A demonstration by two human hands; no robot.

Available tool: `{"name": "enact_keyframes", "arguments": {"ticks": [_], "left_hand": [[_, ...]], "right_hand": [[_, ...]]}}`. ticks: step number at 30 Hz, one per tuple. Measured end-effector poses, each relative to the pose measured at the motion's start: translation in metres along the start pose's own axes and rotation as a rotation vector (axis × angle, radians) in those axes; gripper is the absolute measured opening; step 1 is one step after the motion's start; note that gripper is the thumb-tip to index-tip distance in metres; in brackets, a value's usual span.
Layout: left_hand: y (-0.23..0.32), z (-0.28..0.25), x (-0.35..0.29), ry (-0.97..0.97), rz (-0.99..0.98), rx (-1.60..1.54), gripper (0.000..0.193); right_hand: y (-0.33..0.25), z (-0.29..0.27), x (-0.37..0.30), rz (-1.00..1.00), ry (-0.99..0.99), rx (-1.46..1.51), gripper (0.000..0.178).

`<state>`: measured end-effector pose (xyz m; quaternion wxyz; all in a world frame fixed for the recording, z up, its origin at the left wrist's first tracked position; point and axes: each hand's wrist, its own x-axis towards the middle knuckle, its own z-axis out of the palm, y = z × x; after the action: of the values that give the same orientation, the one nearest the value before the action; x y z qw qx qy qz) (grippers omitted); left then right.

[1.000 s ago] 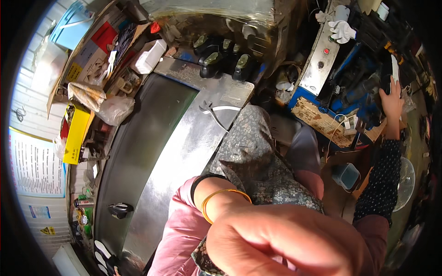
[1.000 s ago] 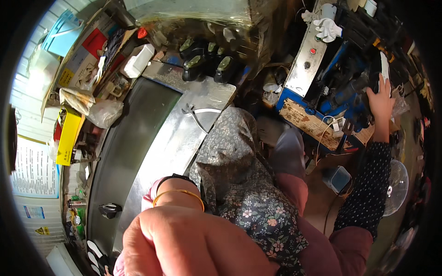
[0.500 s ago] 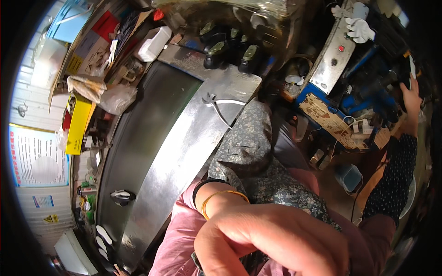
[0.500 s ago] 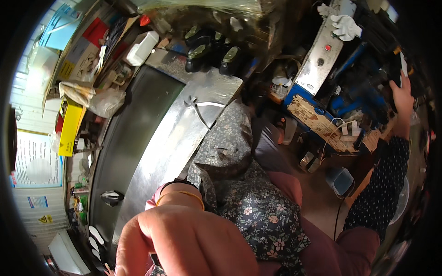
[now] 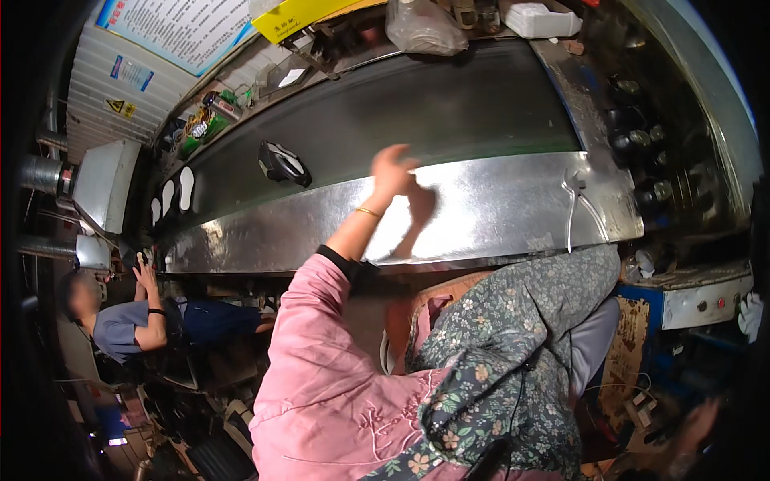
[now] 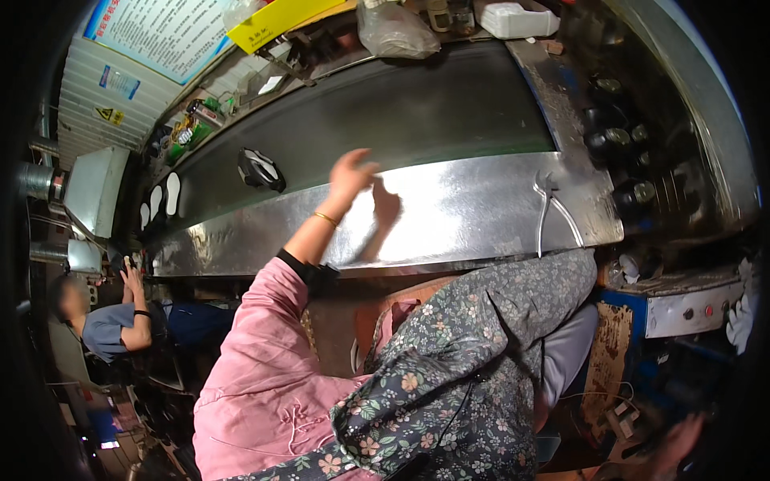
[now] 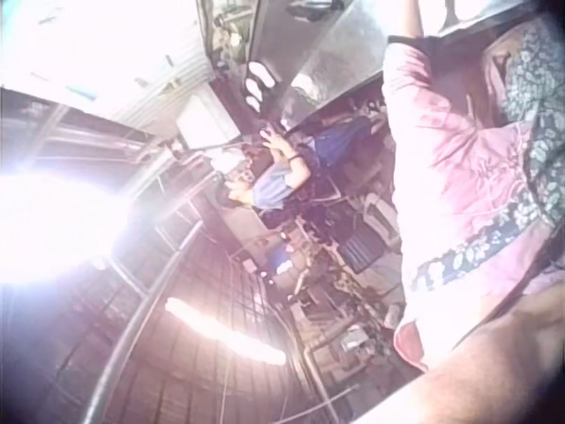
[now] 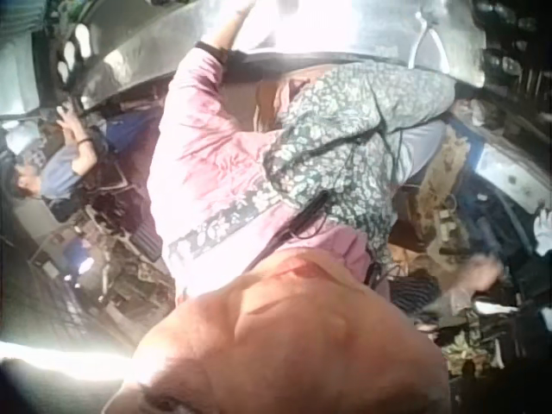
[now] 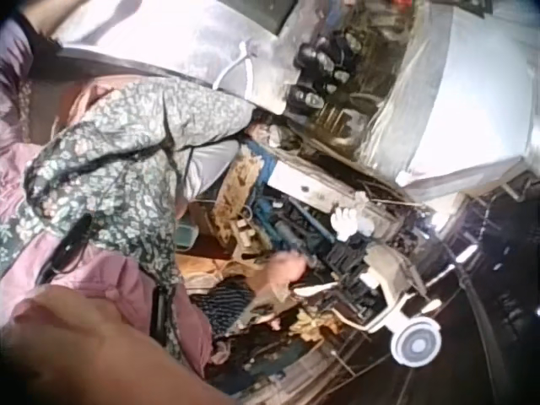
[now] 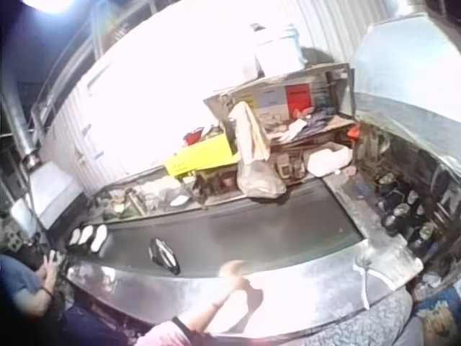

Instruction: Operating a shoe assembly machine and processing shoes on a conveyor belt.

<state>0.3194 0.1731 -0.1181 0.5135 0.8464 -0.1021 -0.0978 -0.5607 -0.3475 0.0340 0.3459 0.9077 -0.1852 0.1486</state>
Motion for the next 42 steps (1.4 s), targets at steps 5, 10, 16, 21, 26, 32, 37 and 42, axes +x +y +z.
{"name": "enact_keyframes", "arguments": {"ticks": [5, 10, 16, 21, 26, 32, 37, 42], "left_hand": [[-0.108, -0.158, 0.053, 0.702, -0.407, 0.627, 0.067], [-0.194, -0.196, 0.103, 0.517, -0.531, 0.372, 0.086], [-0.203, -0.251, 0.125, 0.668, -0.648, 0.188, 0.052], [-0.116, -0.158, 0.051, 0.015, -0.555, -0.828, 0.019], [-0.001, -0.068, -0.071, -0.314, -0.481, -1.055, 0.026], [0.083, 0.085, -0.183, -1.026, -0.25, -0.786, 0.054], [0.122, 0.146, -0.185, -1.535, 0.225, -0.117, 0.077], [0.149, 0.219, -0.165, -1.353, -0.042, -0.382, 0.075]], "right_hand": [[-0.245, 0.072, -0.043, 0.502, -0.531, 0.502, 0.045], [-0.308, 0.034, -0.054, 0.501, -1.098, 0.357, 0.057], [-0.337, -0.021, 0.02, 0.731, -0.759, 0.733, 0.031], [-0.353, 0.008, 0.189, 0.694, -0.625, 1.045, 0.03], [-0.371, 0.006, 0.325, 0.407, -0.444, 1.476, 0.036], [-0.393, -0.012, 0.448, 0.747, -0.101, 1.876, 0.044], [-0.378, 0.015, 0.366, 0.9, 0.21, 1.26, 0.021], [-0.41, -0.006, 0.356, 0.817, -0.007, 1.196, 0.025]]}}
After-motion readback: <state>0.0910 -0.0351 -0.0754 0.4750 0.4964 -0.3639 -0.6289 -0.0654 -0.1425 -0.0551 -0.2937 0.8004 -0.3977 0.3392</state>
